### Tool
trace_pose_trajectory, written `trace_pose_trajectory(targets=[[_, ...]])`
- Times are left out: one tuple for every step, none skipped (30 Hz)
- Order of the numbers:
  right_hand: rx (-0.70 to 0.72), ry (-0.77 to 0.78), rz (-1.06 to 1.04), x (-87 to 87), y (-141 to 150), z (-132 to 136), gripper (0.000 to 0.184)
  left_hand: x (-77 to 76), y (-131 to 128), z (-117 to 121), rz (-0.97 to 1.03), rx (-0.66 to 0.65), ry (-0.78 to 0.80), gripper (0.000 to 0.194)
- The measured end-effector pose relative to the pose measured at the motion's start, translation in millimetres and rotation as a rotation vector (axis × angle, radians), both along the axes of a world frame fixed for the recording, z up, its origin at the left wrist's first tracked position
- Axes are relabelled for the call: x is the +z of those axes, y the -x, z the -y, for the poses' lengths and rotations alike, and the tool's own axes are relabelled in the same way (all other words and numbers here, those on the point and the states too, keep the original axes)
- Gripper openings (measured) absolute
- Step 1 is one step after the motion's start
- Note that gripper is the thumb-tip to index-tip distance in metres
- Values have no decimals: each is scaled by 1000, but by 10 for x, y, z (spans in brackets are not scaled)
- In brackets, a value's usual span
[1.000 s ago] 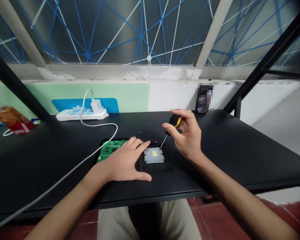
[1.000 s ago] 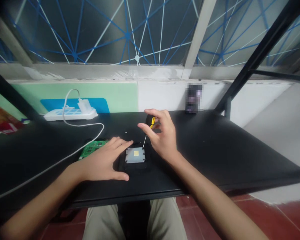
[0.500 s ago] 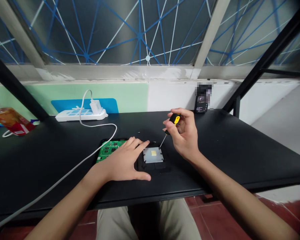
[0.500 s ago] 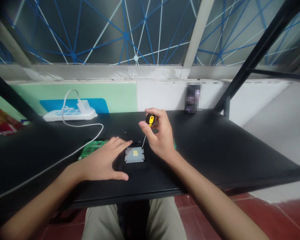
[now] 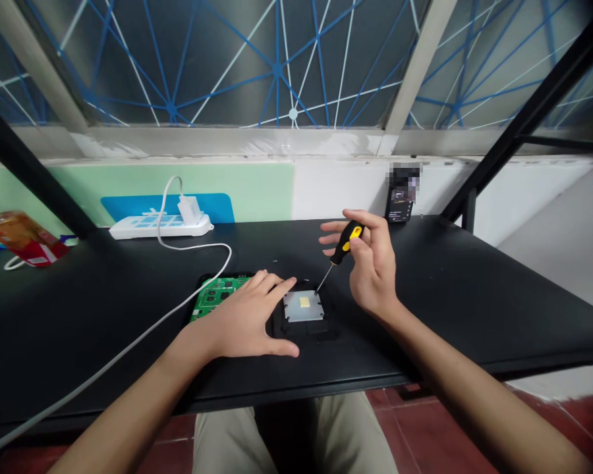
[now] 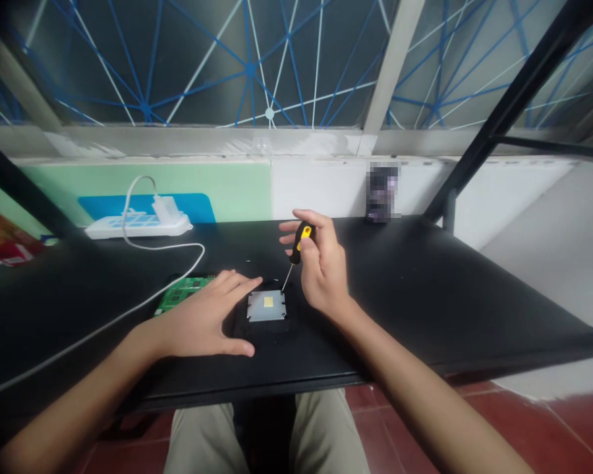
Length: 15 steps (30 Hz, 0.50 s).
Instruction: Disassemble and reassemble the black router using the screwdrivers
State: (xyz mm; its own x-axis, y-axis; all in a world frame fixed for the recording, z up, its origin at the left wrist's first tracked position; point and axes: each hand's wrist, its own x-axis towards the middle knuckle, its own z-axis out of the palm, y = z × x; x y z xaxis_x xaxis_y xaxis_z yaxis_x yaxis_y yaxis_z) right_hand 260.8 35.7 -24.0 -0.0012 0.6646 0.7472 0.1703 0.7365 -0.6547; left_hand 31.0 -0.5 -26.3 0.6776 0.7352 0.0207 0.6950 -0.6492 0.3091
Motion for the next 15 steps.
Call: trace_pose_trajectory(targets=[[7, 0, -4, 0, 0, 2, 29, 0, 0, -1, -3, 0, -4, 104], [10, 3, -3, -1, 1, 1, 30, 0, 1, -2, -8, -1, -6, 104], [9, 10, 2, -3, 2, -3, 30, -1, 1, -3, -10, -3, -8, 104], [2, 15, 8, -5, 3, -10, 30, -1, 2, -3, -9, -5, -8, 103], [-16, 16, 17, -8, 4, -18, 30, -1, 2, -3, -4, -5, -8, 103], [-44, 13, 28, -10, 5, -27, 30, -1, 2, -3, 3, -7, -8, 102], [-81, 2, 41, -12, 6, -36, 30, 0, 2, -2, 12, -8, -10, 102], [-121, -17, 54, -14, 6, -43, 30, 1, 1, -2, 17, -8, -10, 101], [-156, -38, 67, -15, 5, -48, 30, 1, 1, -1, 18, -8, -10, 101], [-180, -55, 77, -15, 4, -49, 31, 0, 1, 0, 15, -6, -7, 102], [-190, -61, 83, -14, 3, -47, 32, -1, 1, 0, 12, -4, -5, 102], [-184, -58, 81, -12, 2, -42, 34, -3, 2, 0, 10, -2, -2, 103], [-164, -43, 73, -9, 1, -33, 36, -7, 2, -1, 11, -1, -1, 103], [-137, -22, 62, -5, 0, -24, 38, -11, 4, -2, 14, 1, -1, 103], [-105, -3, 48, -2, -2, -14, 38, -17, 6, -3, 19, 0, -4, 103]])
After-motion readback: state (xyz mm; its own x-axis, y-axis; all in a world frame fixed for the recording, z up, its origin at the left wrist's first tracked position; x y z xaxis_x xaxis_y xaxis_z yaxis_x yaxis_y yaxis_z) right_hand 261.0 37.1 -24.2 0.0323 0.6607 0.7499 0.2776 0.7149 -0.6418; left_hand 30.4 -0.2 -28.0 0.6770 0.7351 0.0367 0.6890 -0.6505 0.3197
